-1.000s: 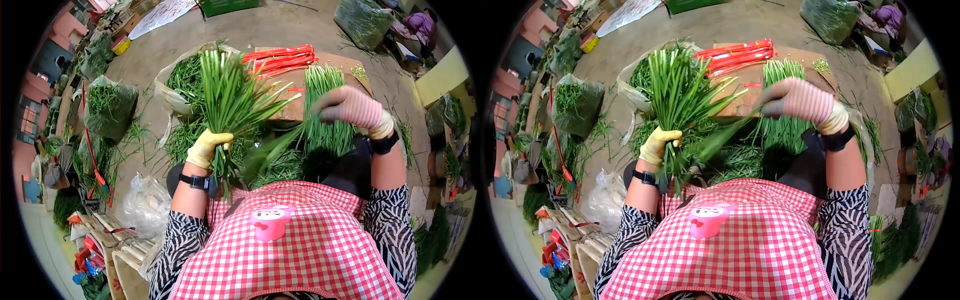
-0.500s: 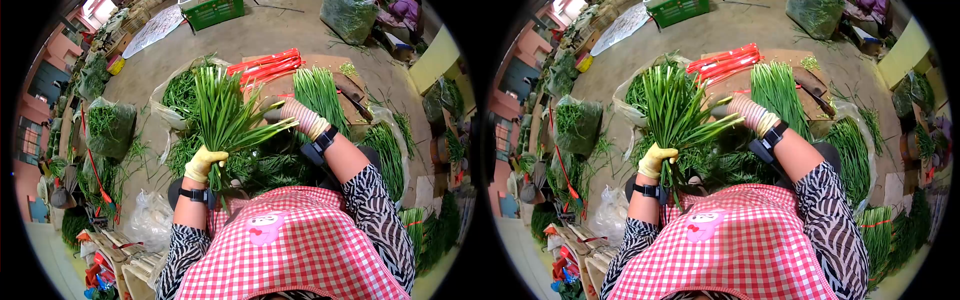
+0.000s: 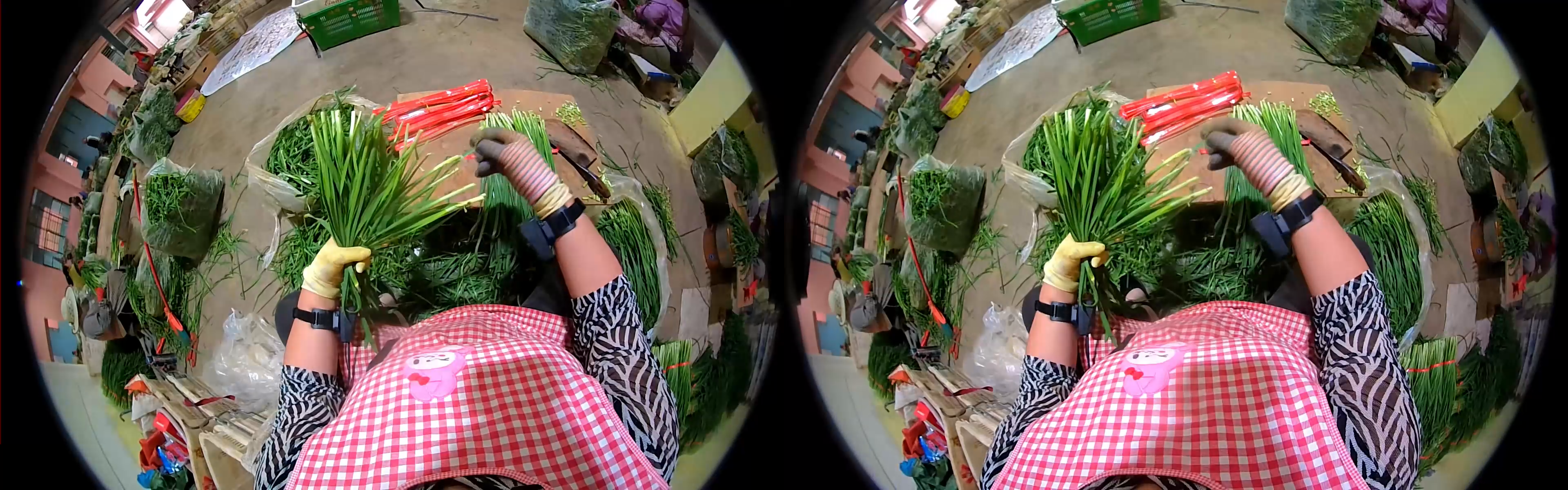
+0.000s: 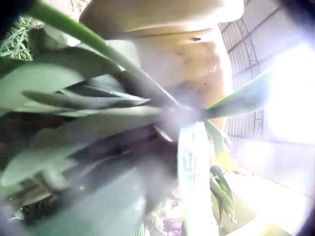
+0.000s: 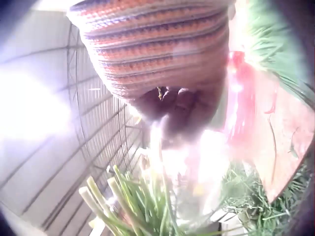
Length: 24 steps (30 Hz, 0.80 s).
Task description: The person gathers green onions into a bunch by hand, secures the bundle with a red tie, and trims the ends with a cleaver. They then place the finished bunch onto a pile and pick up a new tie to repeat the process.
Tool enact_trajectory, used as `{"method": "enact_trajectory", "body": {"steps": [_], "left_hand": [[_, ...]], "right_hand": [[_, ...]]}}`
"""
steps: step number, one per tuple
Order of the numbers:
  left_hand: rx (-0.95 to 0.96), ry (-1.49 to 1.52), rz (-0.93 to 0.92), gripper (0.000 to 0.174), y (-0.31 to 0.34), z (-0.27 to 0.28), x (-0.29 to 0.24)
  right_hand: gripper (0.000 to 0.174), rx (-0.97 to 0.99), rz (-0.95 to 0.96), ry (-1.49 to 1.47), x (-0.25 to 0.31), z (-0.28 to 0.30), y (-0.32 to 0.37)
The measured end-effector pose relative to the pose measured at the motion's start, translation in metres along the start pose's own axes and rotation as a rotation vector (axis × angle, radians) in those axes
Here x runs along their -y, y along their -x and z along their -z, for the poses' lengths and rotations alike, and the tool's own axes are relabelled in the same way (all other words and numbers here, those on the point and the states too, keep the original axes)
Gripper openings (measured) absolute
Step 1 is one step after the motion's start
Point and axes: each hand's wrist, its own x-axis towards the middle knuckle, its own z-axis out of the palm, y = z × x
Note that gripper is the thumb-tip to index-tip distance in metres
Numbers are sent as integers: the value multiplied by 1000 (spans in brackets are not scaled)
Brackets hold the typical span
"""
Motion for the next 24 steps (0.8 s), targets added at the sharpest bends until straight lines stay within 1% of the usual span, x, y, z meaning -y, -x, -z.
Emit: {"method": "enact_trajectory", "body": {"steps": [2, 3, 5, 6, 7, 8, 10, 11, 12, 14, 16, 17, 19, 21, 22, 23, 24], "left_hand": [[-15, 26, -11, 31, 3, 2, 2], [-10, 35, -20, 34, 2, 4, 3], [9, 52, -35, 36, 3, 7, 2], [21, 59, -42, 36, 4, 8, 2], [-11, 46, -7, 38, 5, 9, 1], [-8, 61, -17, 38, 5, 8, 0], [0, 91, -35, 38, 3, 4, -2], [9, 88, -26, 38, 3, 3, -2], [17, 86, -19, 38, 2, 3, 0], [34, 81, 0, 38, 3, 2, 3], [66, 71, 4, 42, 4, 2, -1], [71, 85, -1, 43, 4, -1, -2], [77, 125, -1, 45, 1, -4, -2], [87, 149, -22, 44, 4, -5, 1], [88, 160, -32, 44, 6, -5, 0], [77, 142, -14, 42, 5, 3, 5], [78, 135, -10, 43, 5, 5, 5]], "right_hand": [[29, -31, 89, -204, -6, 26, -10], [31, -10, 100, -253, 2, 32, -13], [36, 176, -76, 206, 1, 34, -1], [39, 265, -163, 437, 11, 28, 12], [41, 543, -38, 952, 23, 15, 20], [40, 633, 158, 1017, 12, 13, 28], [40, 418, 26, 972, 6, -1, 20], [39, 292, 30, 829, 1, 0, 8], [46, 257, 96, 719, 5, 1, 3], [59, 343, 404, 849, -2, -9, 0], [69, 539, 318, 936, -6, -20, 1], [68, 683, 237, 462, -27, -26, -3], [51, 684, 194, 315, -63, -27, -15], [41, 694, 286, 789, -66, -16, -19], [37, 712, 328, 910, -46, -20, -9], [25, 652, 221, 864, -36, -23, -6], [29, 550, 60, 713, -41, -20, -7]]}}
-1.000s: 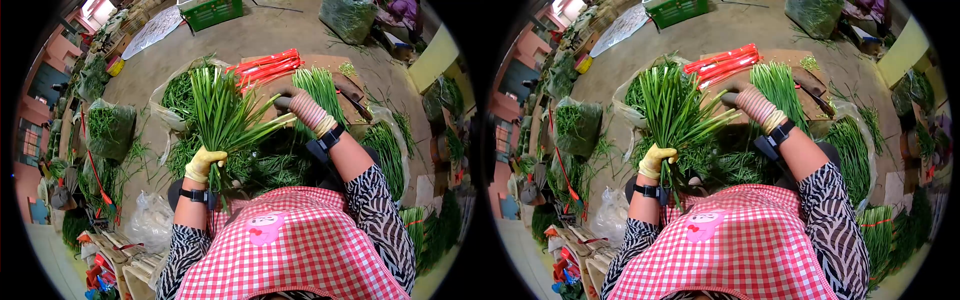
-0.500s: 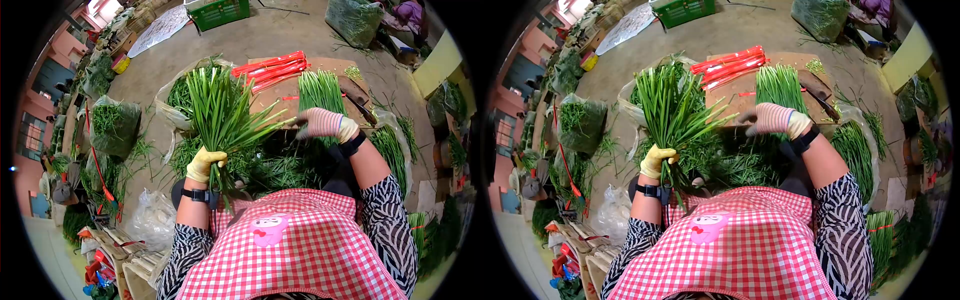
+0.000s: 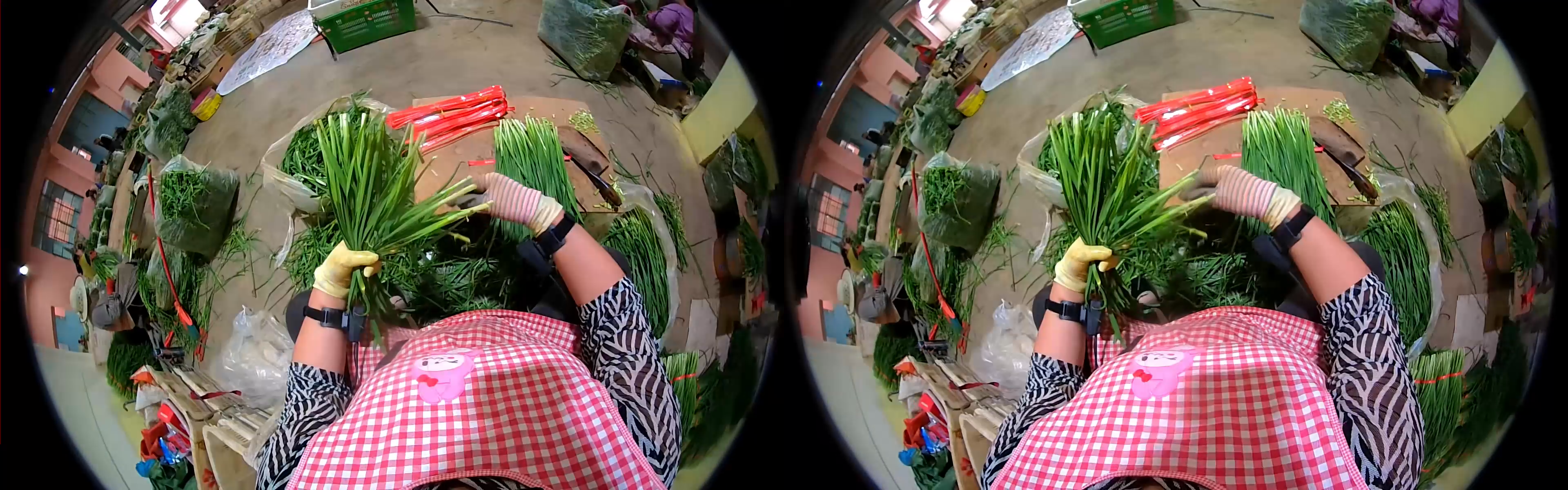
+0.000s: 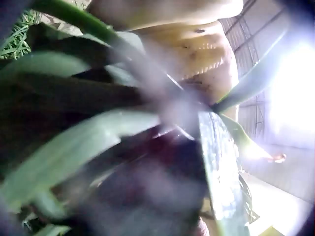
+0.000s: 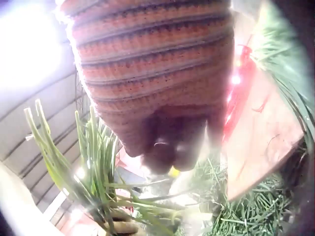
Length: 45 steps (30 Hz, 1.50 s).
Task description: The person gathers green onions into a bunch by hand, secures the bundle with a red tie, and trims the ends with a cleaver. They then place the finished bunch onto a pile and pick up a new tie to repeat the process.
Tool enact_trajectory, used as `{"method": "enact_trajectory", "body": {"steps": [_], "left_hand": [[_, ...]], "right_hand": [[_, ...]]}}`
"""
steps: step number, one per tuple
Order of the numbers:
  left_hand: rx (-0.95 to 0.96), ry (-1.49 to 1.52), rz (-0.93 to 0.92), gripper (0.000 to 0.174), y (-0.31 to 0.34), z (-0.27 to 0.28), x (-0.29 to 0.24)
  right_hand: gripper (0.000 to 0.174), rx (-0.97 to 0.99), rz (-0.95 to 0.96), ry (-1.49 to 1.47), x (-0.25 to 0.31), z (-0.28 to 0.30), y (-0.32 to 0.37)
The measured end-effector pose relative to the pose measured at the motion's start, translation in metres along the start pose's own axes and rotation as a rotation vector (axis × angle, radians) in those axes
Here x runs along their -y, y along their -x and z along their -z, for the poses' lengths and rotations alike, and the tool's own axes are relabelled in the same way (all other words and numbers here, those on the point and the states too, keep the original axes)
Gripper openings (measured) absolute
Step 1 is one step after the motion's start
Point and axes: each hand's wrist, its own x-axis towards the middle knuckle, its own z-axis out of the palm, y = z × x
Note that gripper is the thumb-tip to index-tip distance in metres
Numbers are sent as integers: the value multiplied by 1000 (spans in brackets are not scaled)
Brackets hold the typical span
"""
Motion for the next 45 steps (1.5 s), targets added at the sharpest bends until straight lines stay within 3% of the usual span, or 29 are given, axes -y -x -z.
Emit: {"method": "enact_trajectory", "body": {"steps": [2, 5, 7, 10, 12, 14, 17, 20, 22, 24, 26, 28, 30, 32, 34, 36, 38, 40, 42, 45], "left_hand": [[11, -13, 13, 44, 0, 2, 0], [21, 20, -6, 52, -1, -2, -2], [65, 32, -9, 54, -4, 4, 0], [42, 67, -12, 51, -3, 2, -1], [82, 135, -25, 46, -4, 1, -2], [70, 153, -29, 44, -4, 2, 0], [61, 134, -35, 43, -3, 7, 2], [35, 130, -63, 44, -3, 11, 7], [46, 105, -46, 44, -5, 9, 5], [58, 92, -21, 45, -7, 6, 2], [58, 85, 2, 46, -6, 7, 2], [28, 176, -22, 48, -3, 9, 3], [-3, 269, -52, 51, -2, 10, 4], [-15, 249, -59, 44, -1, 12, 3], [57, 192, -68, 41, -4, 20, 4], [18, 199, -81, 41, -8, 20, 8], [-51, 173, -76, 42, -6, 10, 4], [-129, 149, -77, 42, -3, -8, -3], [-167, 124, -81, 42, -2, -22, -12], [-111, 100, -73, 45, -5, -7, -3]], "right_hand": [[41, -50, 27, -41, -12, 2, -2], [55, -123, 254, 55, 22, 0, 11], [58, -1, 199, -312, 1, -18, -13], [66, -125, 274, -19, 6, -31, -15], [68, -271, 464, 259, 2, -36, -22], [49, -192, 351, 214, -14, -47, -31], [34, -98, 115, 33, 7, -50, -18], [34, -96, -16, 67, 26, -35, -5], [33, -271, 150, 228, 9, -26, -15], [29, -406, -1, 228, 8, -3, -14], [26, -608, -6, 429, 17, 19, -1], [27, -711, -97, 254, 2, 40, 5], [29, -555, -210, 344, -9, 55, 14], [31, -108, -143, 499, -19, 45, 22], [43, 193, -174, 374, -11, 19, 29], [52, 13, -76, 370, -2, -10, 29], [56, -63, -68, 111, 34, -15, 17], [43, -140, 40, -119, 41, -21, -3], [39, -288, -79, -347, 66, -25, -2], [34, -383, -63, -429, 49, -23, -9]]}}
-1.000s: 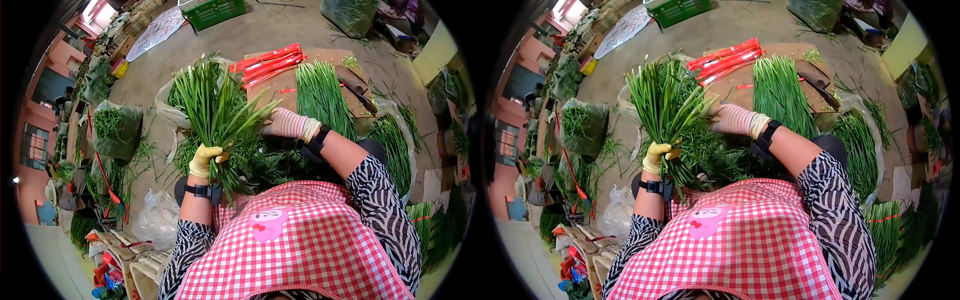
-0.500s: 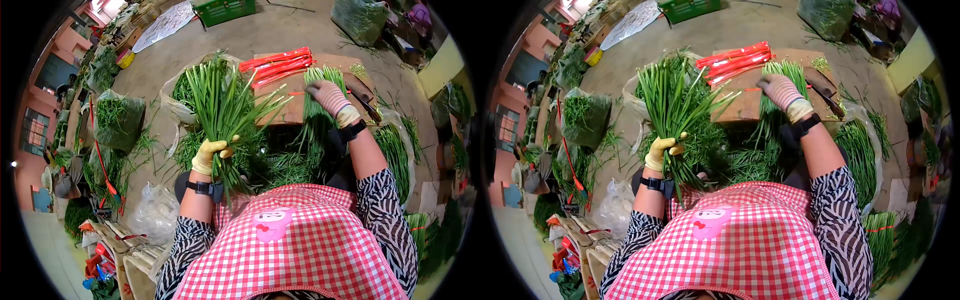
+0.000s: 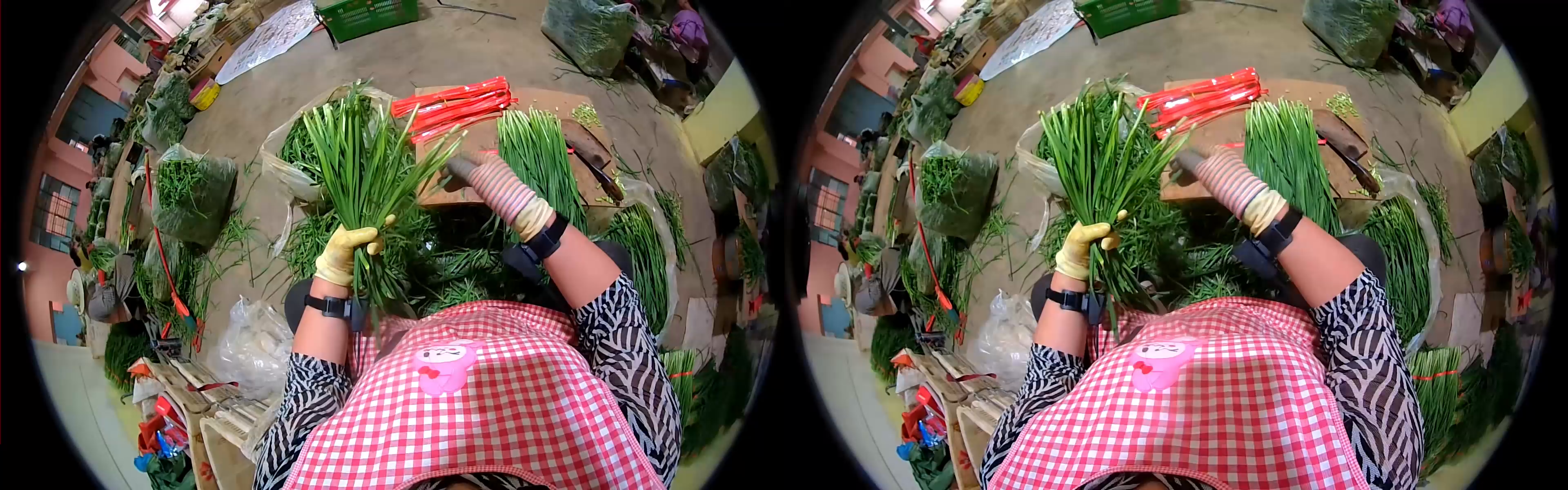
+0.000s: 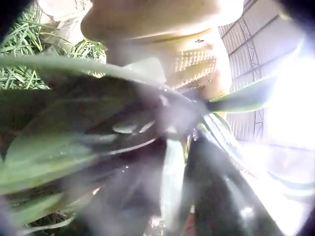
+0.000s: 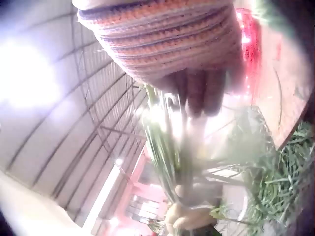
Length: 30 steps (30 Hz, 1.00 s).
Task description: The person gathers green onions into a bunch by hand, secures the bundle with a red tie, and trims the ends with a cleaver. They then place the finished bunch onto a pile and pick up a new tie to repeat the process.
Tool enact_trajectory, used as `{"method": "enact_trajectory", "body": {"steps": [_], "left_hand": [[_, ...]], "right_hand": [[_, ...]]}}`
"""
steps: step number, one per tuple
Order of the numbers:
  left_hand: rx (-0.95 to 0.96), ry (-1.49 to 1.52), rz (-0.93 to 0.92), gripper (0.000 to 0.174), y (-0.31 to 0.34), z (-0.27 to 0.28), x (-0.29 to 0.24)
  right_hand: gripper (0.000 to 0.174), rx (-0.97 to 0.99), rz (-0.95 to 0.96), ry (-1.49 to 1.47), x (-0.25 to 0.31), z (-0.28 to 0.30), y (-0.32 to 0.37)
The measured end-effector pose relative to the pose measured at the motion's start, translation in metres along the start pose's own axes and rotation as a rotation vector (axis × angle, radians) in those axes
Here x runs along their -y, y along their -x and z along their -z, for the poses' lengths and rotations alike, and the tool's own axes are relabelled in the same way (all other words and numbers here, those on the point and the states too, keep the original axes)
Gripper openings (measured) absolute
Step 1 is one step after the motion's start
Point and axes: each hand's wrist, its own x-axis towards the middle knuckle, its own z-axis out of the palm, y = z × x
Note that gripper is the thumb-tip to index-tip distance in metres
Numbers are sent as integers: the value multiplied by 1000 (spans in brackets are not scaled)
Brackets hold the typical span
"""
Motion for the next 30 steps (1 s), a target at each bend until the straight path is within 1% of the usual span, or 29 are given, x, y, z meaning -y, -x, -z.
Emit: {"method": "enact_trajectory", "body": {"steps": [1, 3, 5, 6, 7, 9, 11, 12, 13, 15, 16, 17, 19, 20, 21, 23, 24, 25, 26, 28, 29, 30], "left_hand": [[-13, 7, -10, 46, 1, -1, 0], [-54, -3, -17, 46, 4, -9, -5], [-74, -33, -28, 46, 6, -15, -11], [-47, -54, -16, 43, 6, -12, -11], [-23, -111, 5, 43, 4, -4, -10], [34, -230, 62, 42, -2, 9, -5], [47, -222, 110, 43, 0, -9, -12], [59, -207, 121, 43, 1, -20, -16], [68, -192, 131, 44, 2, -27, -16], [141, -183, 157, 47, -2, -21, -7], [170, -191, 169, 48, -3, -20, -5], [197, -197, 182, 50, -5, -19, -4], [175, -170, 171, 50, -5, -16, -4], [163, -154, 165, 50, -5, -15, -2], [151, -138, 159, 51, -5, -13, -1], [137, -165, 171, 49, -4, -9, 1], [127, -181, 168, 50, -5, -10, 0], [120, -199, 165, 50, -6, -11, 0], [140, -219, 158, 48, -7, -11, 1], [151, -256, 177, 46, -10, -11, 6], [157, -275, 185, 46, -11, -11, 8], [165, -288, 181, 42, -11, -16, 7]], "right_hand": [[33, -23, 57, -166, -15, 8, -11], [32, -118, -164, -611, -69, 59, -70], [30, -254, 86, -548, -21, 76, -32], [29, -197, 130, -444, -13, 87, -21], [34, -137, 57, -233, 10, 85, -9], [44, 72, 157, 302, 56, 61, 14], [53, 2, 301, 526, 74, 46, 18], [55, -71, 329, 606, 69, 41, 7], [54, -27, 283, 619, 64, 39, -4], [51, 67, 197, 640, 62, 30, -17], [44, 174, 162, 443, 64, 24, -18], [36, 151, 58, 584, 69, 30, -12], [32, 98, 82, 276, 49, 35, -17], [30, -23, 94, 192, 44, 42, -13], [30, 3, 170, 77, 47, 54, -9], [34, -52, 298, 122, 55, 65, 8], [41, 144, 278, -41, 51, 72, 8], [48, 279, 324, 138, 72, 67, 23], [50, 314, 273, 289, 87, 55, 32], [54, 187, 321, 624, 81, 36, 24], [57, 64, 202, 560, 70, 33, 10], [54, 66, 96, 622, 74, 27, 5]]}}
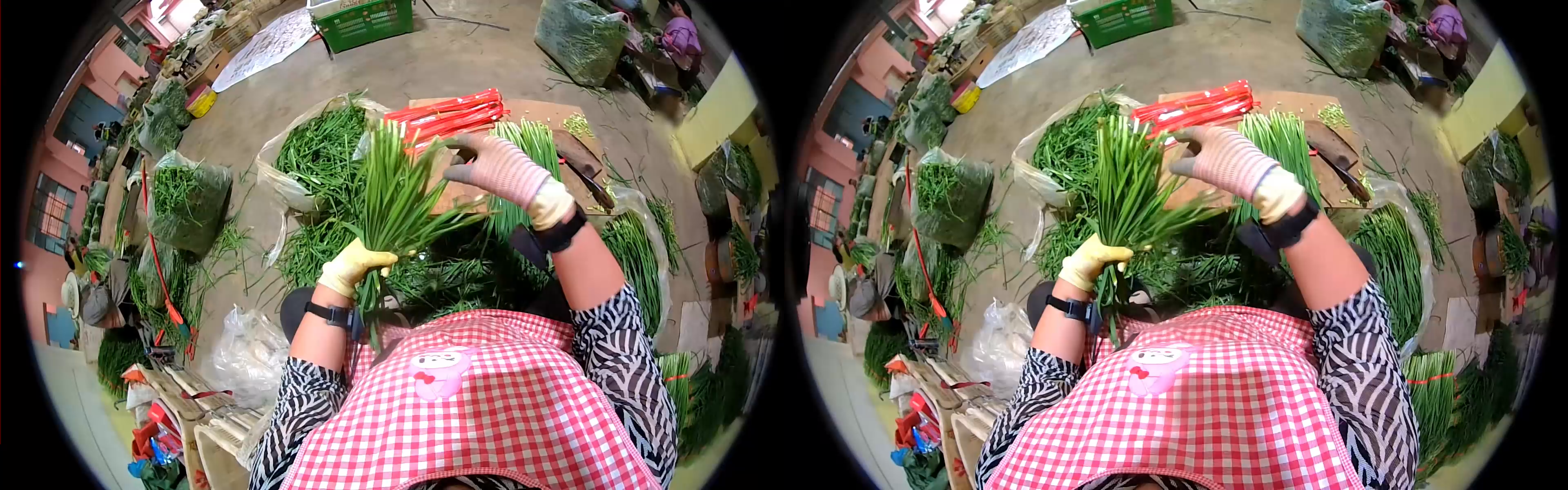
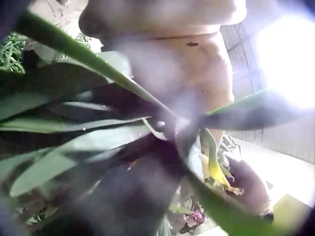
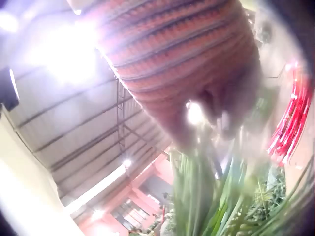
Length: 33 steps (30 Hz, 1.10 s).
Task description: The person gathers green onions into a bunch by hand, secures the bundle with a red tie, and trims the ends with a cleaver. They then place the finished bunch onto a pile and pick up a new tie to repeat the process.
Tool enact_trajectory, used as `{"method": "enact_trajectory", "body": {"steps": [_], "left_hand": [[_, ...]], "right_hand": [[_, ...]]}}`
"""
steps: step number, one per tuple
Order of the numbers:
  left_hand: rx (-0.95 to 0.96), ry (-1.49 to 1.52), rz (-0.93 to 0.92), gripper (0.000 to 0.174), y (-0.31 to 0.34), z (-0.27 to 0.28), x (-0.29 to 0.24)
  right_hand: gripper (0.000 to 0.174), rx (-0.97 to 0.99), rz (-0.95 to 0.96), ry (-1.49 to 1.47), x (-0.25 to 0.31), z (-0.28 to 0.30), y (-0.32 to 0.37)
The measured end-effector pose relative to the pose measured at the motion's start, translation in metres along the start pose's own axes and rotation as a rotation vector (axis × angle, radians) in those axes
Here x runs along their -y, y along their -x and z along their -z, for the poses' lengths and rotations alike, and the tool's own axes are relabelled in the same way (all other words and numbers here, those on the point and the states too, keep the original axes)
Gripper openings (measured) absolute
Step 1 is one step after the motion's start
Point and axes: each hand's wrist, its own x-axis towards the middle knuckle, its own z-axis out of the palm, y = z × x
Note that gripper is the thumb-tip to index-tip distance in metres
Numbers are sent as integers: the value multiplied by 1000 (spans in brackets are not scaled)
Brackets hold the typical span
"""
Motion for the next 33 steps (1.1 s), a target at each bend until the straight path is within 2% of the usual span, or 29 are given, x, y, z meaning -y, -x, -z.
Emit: {"method": "enact_trajectory", "body": {"steps": [1, 3, 4, 7, 8, 11, 13, 14, 17, 18, 21, 23, 24, 26, 28, 29, 30, 31, 32, 33], "left_hand": [[11, -19, -2, 42, -1, -1, 2], [28, -54, -5, 41, -2, 0, 8], [31, -47, -6, 42, -2, 0, 7], [32, -23, -9, 43, 1, -3, 0], [12, 60, -20, 44, 2, -5, -1], [-45, 52, -46, 46, 2, 1, 1], [-73, 55, -73, 46, 3, -2, -2], [-88, 45, -82, 45, 4, -1, -1], [-113, -32, -93, 38, 2, -1, -2], [-124, -26, -94, 36, 1, -4, -4], [-172, -39, -72, 25, -1, -9, -2], [-168, -41, -62, 22, -2, -11, 0], [-161, -30, -45, 23, -3, -11, 1], [-146, -12, -62, 26, -4, -14, 1], [-141, -26, -12, 34, -3, -9, 5], [-118, 66, -9, 38, -5, -8, 8], [-71, 94, -8, 39, -6, -11, 6], [-63, 120, -25, 40, -2, -10, 3], [-67, 19, -38, 41, -3, -2, 7], [-65, -74, -31, 42, -6, 1, 13]], "right_hand": [[51, 38, -98, 58, 5, 0, -4], [45, 160, 70, -14, -6, -10, -13], [39, 128, 155, -335, -40, -35, -23], [33, 100, -63, -192, -36, -27, -21], [33, 62, -17, -427, -34, -26, -19], [32, -66, 127, -1132, -35, -12, -11], [28, -61, 210, -1455, -35, 9, -5], [33, -54, 237, -1540, -41, 14, 0], [41, -11, -2, -1129, -28, 11, 4], [53, -27, -112, -883, -12, 4, 2], [54, -46, -139, -638, 0, -30, -6], [52, -61, -219, -572, 14, -33, -10], [47, -122, -275, -534, 4, -42, -21], [56, -225, -260, -450, -13, -54, -36], [58, -184, -335, -434, 1, -42, -30], [51, -250, -216, -582, -6, -52, -27], [42, -218, -218, -484, -21, -51, -36], [38, -219, -234, -567, -18, -50, -31], [35, -208, -246, -510, -8, -43, -26], [32, -189, -221, -591, -29, -49, -30]]}}
